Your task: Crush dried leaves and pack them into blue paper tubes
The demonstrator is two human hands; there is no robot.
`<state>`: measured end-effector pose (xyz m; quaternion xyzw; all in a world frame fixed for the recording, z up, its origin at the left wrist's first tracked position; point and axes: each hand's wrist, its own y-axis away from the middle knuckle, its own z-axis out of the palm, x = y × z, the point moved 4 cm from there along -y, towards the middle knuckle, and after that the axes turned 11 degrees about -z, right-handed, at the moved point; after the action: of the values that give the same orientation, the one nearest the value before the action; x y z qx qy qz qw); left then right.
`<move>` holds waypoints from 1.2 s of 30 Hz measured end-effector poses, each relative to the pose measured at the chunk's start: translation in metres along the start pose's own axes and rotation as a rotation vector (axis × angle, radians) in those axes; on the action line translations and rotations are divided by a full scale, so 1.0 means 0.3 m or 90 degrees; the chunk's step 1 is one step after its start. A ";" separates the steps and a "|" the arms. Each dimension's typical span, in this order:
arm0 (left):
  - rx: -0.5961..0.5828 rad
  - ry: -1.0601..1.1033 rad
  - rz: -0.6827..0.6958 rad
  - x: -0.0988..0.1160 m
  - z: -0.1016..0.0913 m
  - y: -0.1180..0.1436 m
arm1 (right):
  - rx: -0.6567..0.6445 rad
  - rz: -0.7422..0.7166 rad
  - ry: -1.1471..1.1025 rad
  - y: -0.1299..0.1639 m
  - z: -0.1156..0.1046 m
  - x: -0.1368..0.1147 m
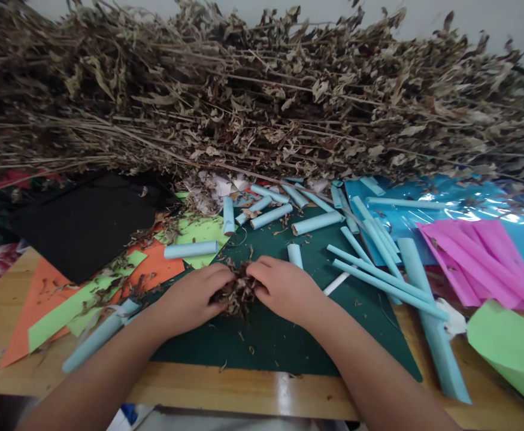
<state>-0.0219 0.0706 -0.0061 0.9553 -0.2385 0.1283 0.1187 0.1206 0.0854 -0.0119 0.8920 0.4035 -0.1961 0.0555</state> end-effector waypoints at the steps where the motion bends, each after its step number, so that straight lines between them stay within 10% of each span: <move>1: 0.025 0.032 -0.002 -0.008 -0.013 0.004 | 0.034 -0.005 -0.017 0.004 -0.011 0.003; 7: 0.092 0.091 0.072 -0.023 -0.043 0.019 | 0.189 -0.034 -0.041 0.027 -0.056 0.019; 14: 0.039 0.018 0.086 0.008 0.013 -0.006 | -0.007 -0.065 0.096 -0.006 0.011 0.001; 20: 0.134 0.145 0.085 -0.008 -0.034 0.019 | 0.179 -0.062 0.009 0.020 -0.045 0.022; 26: 0.174 0.136 0.058 -0.045 -0.072 0.029 | 0.109 -0.056 0.033 0.029 -0.069 0.028; 36: -0.041 -0.087 0.040 -0.017 0.014 0.014 | -0.073 0.033 0.111 0.030 -0.061 0.025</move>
<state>-0.0276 0.0680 -0.0109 0.9497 -0.2795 0.0590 0.1287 0.1373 0.0895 0.0015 0.9112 0.3942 -0.0929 0.0758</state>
